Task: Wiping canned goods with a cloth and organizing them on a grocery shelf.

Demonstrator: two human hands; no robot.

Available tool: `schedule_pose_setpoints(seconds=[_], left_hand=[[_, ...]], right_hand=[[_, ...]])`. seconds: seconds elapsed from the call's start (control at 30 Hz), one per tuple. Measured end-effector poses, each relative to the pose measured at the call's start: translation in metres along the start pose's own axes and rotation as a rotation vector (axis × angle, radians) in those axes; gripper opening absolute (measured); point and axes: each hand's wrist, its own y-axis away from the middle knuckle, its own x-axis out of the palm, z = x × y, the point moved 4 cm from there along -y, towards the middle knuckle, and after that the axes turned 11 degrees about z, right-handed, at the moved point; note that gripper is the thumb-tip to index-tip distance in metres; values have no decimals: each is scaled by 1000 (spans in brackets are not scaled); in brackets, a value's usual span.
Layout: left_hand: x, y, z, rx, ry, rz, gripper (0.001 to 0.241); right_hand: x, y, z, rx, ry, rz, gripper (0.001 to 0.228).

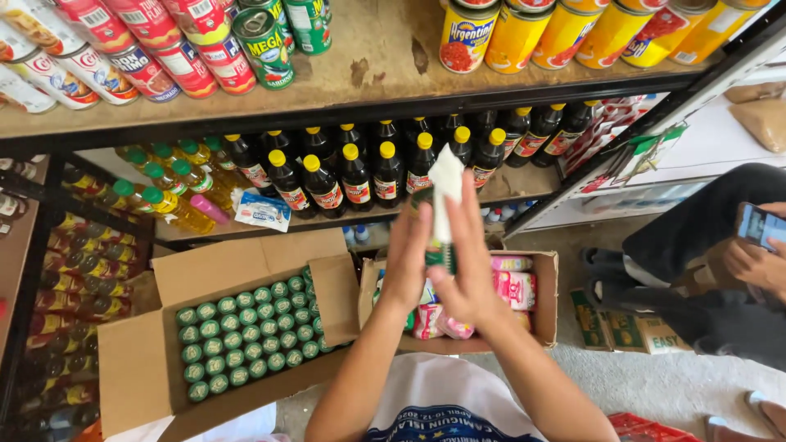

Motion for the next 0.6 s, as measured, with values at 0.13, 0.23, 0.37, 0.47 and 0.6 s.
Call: schedule_pose_setpoints(seconds=[0.13, 0.23, 0.37, 0.47, 0.6], left_hand=[[-25, -19, 16, 205, 51, -225, 56], [-33, -17, 24, 206, 21, -282, 56], [-6, -3, 19, 98, -20, -130, 60], [-14, -7, 47, 101, 57, -128, 53], [-31, -17, 35, 166, 341, -238, 50]], right_hand=[[25, 34, -3, -59, 38, 73, 72], [26, 35, -11, -47, 102, 136, 69], [5, 5, -8, -65, 197, 51, 63], [6, 7, -2, -77, 168, 40, 64], [33, 50, -7, -56, 66, 130, 64]])
